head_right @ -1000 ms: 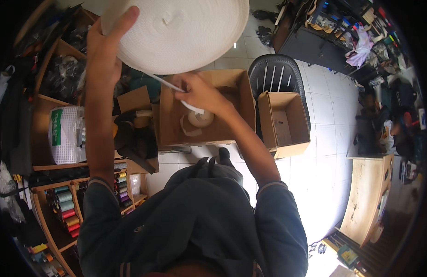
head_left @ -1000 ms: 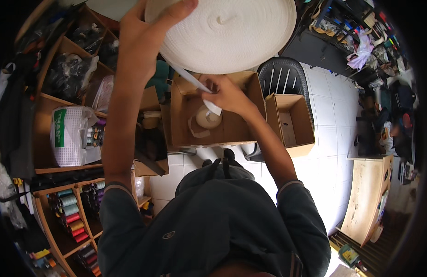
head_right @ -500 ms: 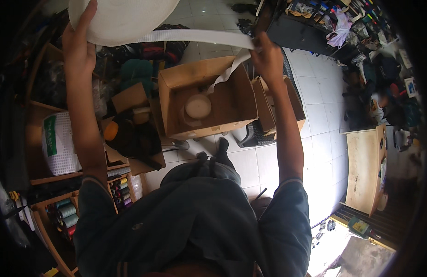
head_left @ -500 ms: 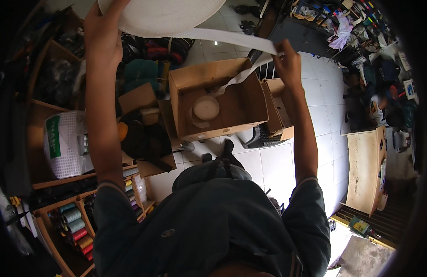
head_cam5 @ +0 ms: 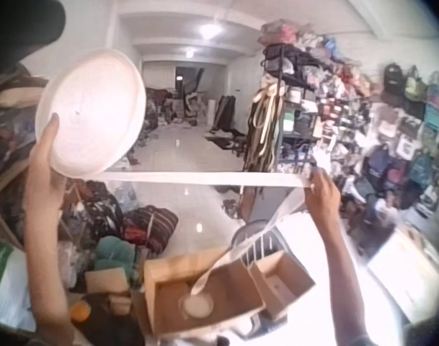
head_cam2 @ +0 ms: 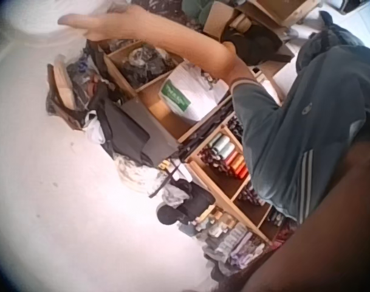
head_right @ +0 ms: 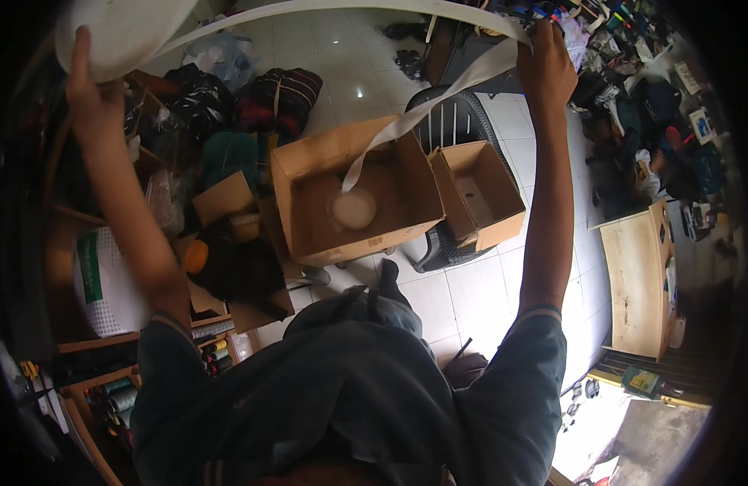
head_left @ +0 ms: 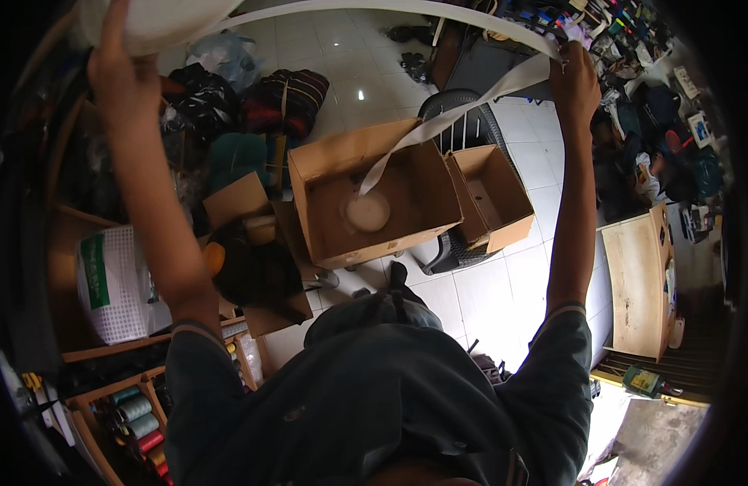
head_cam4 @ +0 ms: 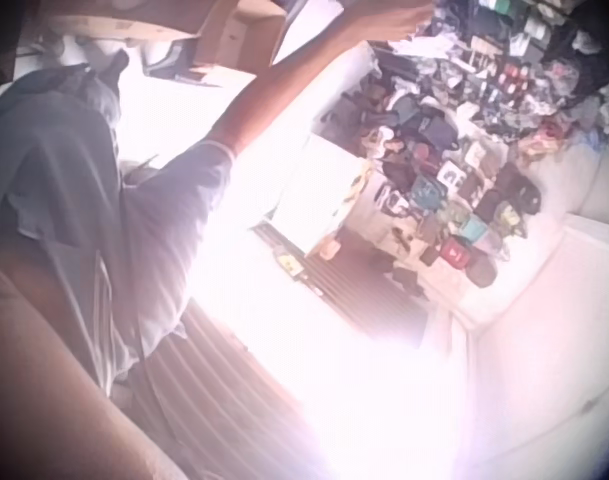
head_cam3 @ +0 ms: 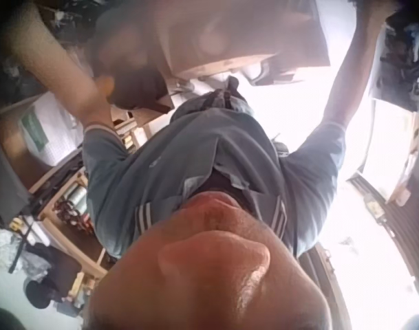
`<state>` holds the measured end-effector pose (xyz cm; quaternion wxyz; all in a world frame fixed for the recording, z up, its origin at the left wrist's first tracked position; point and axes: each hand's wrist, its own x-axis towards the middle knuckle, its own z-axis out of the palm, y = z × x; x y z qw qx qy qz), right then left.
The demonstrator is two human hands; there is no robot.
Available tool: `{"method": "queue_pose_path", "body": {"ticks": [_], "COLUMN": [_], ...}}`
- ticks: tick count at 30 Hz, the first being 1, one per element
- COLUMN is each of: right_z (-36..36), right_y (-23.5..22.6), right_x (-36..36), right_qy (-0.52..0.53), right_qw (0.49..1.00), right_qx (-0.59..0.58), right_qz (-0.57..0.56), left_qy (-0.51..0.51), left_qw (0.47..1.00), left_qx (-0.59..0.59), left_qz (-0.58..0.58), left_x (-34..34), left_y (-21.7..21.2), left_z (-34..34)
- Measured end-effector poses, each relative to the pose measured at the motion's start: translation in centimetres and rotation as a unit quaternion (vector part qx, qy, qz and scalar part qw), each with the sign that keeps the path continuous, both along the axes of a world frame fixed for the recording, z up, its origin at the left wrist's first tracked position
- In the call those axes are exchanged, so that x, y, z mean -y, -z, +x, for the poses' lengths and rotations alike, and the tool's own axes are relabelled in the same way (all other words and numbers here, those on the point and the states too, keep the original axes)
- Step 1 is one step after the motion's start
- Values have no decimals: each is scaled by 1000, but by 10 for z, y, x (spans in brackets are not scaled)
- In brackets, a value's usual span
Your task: The person selects various rolls of textile straps and ribbons from a shelf and places them into cardboard boxes on the floor.
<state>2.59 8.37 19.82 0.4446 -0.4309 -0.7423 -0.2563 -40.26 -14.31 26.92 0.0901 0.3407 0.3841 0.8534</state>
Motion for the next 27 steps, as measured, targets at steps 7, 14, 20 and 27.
{"method": "queue_pose_path", "body": {"ticks": [7,14,20,27], "right_z": [92,193,277,312], "right_y": [56,74,129,173], "right_x": [-36,-29,-9,105], "right_qy": [88,155,166,131], "right_qw": [988,966,776,635], "right_qx": [-39,-73,-40,-11], "right_qz": [-123,-191,-608,-761], "left_qy": [-41,103,195,279], "left_qw": [994,953,917,831], "left_qx": [-30,-149,-212,-427], "left_qz": [-101,-243,-275,-222], "left_x": [33,22,7,-42], "left_y": [6,69,96,95], "left_z": [-29,-22,15,101]}}
